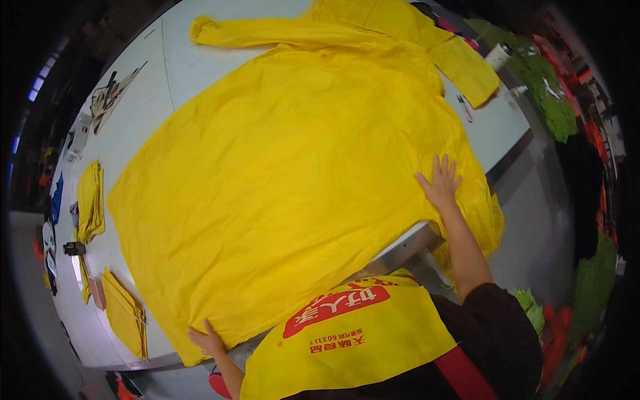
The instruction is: The person uses shears to cut loose threads on a yellow raincoat, then zips it closed, folds it neatly, and places it on a stack of finished items on the table.
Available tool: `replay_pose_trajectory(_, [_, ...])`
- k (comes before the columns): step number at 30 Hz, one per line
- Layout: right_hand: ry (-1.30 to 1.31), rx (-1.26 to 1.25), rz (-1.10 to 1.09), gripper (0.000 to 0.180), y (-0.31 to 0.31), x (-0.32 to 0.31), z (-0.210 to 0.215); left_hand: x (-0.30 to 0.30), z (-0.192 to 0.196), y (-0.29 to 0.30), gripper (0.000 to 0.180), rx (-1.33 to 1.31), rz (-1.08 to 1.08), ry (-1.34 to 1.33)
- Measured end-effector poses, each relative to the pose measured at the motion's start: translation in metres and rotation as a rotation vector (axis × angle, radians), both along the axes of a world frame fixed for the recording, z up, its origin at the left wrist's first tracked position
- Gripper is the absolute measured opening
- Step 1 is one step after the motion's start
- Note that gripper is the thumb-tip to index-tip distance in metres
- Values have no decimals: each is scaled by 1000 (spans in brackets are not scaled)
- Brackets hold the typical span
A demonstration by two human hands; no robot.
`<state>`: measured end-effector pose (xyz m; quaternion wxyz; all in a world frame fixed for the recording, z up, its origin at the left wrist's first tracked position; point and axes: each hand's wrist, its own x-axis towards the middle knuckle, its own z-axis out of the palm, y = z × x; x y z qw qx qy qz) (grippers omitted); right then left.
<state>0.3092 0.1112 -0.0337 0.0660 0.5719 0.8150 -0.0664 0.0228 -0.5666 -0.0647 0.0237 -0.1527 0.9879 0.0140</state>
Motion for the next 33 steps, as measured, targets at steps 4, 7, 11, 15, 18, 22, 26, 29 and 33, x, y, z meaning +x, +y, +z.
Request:
replay_pose_trajectory(4, [931, -178, -40, 57, 36, 40, -13, -39, 54, 43, 75, 185, 338, -31])
replay_pose_trajectory(7, [1519, -625, -402, 52, 1, 93, 10, -40, 18, 64, 73, 101, 90, 218])
replay_pose_trajectory(11, [1367, -1528, -525, 76, -123, 166, -7, 39, -36, 227, 63, 400, -1015, 181])
replay_pose_trajectory(15, [2190, -1293, -967, 62, -141, 162, -56, 127, 17, 356, 57, 536, -1786, -110])
replay_pose_trajectory(18, [2467, -448, -1205, 50, -91, 155, -73, 147, 23, 410, 64, 514, -2002, -160])
replay_pose_trajectory(22, [2401, -197, -633, 44, -62, 122, 39, 143, 13, 418, 67, 390, -2076, -48])
replay_pose_trajectory(26, [1649, 233, 165, 28, -99, 44, 130, 142, 4, 418, 69, 422, -2076, -18])
replay_pose_trajectory(29, [945, 438, 982, 37, -131, -18, 122, 144, 11, 413, 71, 399, -2073, -49])
replay_pose_trajectory(33, [490, 183, 1173, 50, -157, -56, 99, 140, 1, 354, 67, 538, -1902, 21])
